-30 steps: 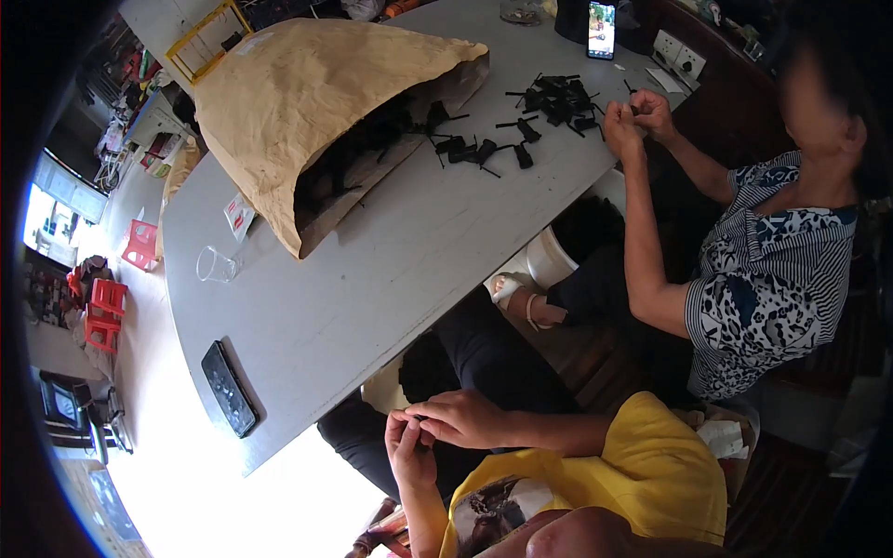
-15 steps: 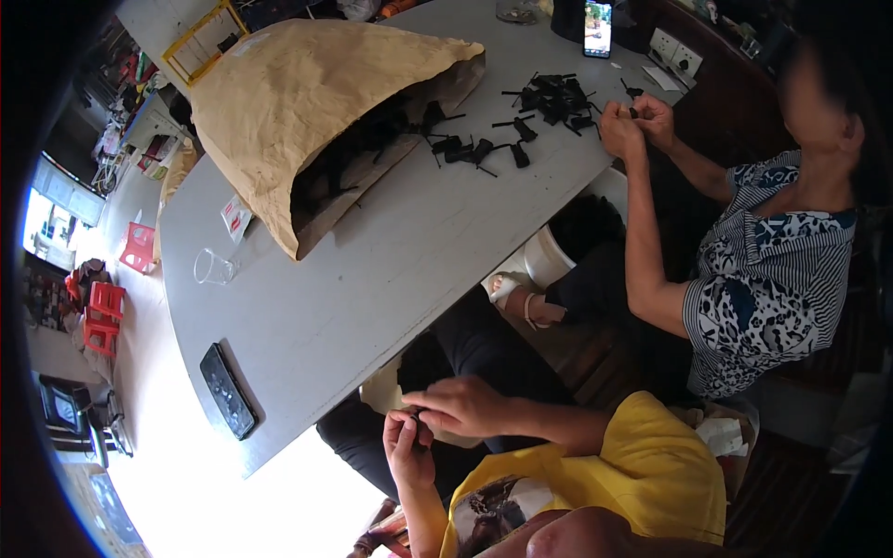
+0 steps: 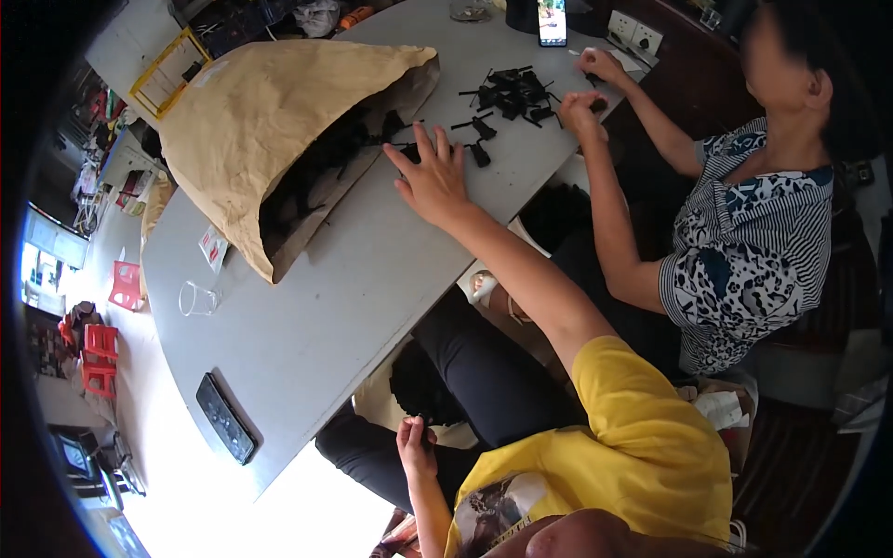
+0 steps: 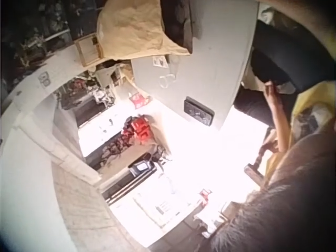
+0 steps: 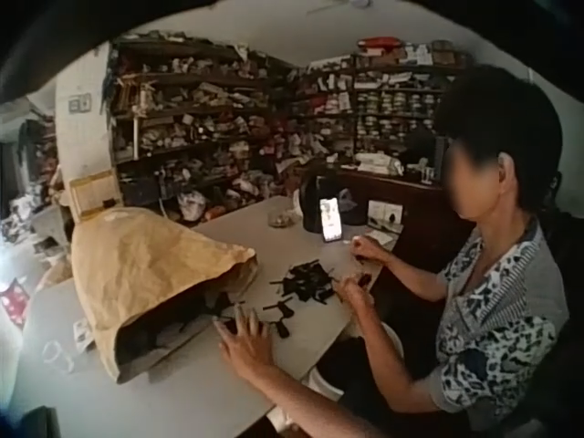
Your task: Assembling or sorting small plastic components at a workbench.
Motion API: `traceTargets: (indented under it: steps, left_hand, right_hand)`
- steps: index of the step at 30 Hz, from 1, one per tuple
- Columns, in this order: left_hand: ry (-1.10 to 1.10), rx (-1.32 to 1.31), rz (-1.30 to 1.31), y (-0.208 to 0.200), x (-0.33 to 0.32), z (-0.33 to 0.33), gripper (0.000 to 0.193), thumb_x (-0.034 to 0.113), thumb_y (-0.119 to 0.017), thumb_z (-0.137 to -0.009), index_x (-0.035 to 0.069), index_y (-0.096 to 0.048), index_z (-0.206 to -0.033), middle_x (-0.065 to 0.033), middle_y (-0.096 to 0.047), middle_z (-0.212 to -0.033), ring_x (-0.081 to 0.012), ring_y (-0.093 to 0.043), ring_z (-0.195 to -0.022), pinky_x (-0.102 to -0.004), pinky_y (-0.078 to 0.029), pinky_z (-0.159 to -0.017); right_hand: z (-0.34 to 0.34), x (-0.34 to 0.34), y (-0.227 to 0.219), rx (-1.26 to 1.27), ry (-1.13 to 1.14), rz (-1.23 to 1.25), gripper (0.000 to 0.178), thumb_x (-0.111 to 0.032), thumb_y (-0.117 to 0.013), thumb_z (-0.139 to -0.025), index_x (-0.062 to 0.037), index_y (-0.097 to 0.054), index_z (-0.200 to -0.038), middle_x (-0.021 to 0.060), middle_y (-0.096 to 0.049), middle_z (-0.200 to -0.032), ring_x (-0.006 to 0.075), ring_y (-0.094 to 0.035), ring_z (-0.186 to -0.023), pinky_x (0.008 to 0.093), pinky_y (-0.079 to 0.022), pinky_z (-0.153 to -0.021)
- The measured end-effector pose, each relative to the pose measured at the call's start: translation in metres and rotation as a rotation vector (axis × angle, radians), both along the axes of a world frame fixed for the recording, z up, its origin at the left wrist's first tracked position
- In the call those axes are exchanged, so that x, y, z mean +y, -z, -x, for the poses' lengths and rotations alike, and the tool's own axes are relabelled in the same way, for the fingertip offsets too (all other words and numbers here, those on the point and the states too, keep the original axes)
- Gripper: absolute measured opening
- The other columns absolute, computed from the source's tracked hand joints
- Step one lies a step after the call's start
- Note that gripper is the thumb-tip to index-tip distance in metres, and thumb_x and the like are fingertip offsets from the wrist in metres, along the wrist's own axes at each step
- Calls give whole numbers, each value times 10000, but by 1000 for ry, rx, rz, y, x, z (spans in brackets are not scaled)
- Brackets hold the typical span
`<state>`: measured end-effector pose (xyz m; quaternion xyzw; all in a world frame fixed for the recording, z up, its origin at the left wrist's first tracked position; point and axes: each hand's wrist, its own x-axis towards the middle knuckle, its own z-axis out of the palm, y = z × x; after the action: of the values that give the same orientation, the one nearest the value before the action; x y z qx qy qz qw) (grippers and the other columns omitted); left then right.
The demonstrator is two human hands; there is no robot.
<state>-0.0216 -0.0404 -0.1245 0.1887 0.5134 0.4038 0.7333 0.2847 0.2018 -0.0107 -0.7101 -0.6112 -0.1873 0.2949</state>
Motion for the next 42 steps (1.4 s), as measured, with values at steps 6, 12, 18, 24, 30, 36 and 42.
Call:
traceTargets:
  steps: [6, 12, 18, 24, 30, 36, 42]
  left_hand:
    - [44, 45, -12, 12, 2, -8, 63, 109, -563, -871, 91, -524, -824, -18, -538, -723, -86, -452, -527, -205, -343, -487]
    - [129, 100, -29, 28, 1, -12, 82, 126, -576, -868, 98, -520, -815, -1, -530, -719, -69, -428, -523, -194, -331, -499]
    - [145, 144, -47, 22, 0, -16, 92, 130, -573, -870, 100, -509, -811, 10, -514, -708, -61, -420, -521, -192, -324, -489]
    - [158, 139, -114, 33, -1, -12, 53, 128, -552, -884, 94, -528, -850, -3, -535, -747, -67, -444, -548, -195, -344, -487]
    - [168, 148, -129, 26, 0, -16, 70, 138, -522, -901, 80, -556, -923, 3, -528, -747, -55, -424, -548, -182, -325, -487]
    - [213, 170, -146, 20, 1, -15, 207, 159, -491, -918, 61, -568, -1083, 16, -495, -752, -43, -399, -547, -179, -309, -486]
    - [243, 196, -175, 18, 0, -19, 233, 172, -473, -929, 52, -567, -1106, 41, -435, -698, -38, -372, -539, -184, -293, -482]
  right_hand:
    - [-1, 4, 10, 39, -46, 179, 376, -279, -553, -829, -200, -544, -1196, 153, -389, -1311, 363, -331, -1205, 507, -320, -938]
    - [-3, 4, 15, 4, -60, 113, 358, -250, -567, -811, -184, -562, -1163, 142, -441, -1268, 323, -395, -1150, 461, -364, -889]
    - [-4, 4, 17, 6, -72, 67, 348, -235, -572, -802, -173, -569, -1144, 146, -460, -1249, 310, -416, -1128, 451, -371, -879]
    - [-3, 6, 16, 12, -86, 70, 341, -225, -574, -797, -166, -572, -1134, 144, -476, -1231, 307, -435, -1104, 442, -378, -868]
    - [-5, 7, 20, 27, -97, 37, 334, -227, -578, -779, -172, -587, -1109, 132, -468, -1199, 299, -419, -1105, 447, -362, -873]
    - [-3, 4, 15, 12, -88, 60, 345, -221, -578, -792, -163, -576, -1132, 138, -477, -1226, 299, -440, -1097, 430, -381, -863]
    - [-5, 6, 19, 12, -103, -1, 326, -220, -578, -777, -162, -599, -1097, 141, -482, -1194, 302, -437, -1086, 446, -370, -856]
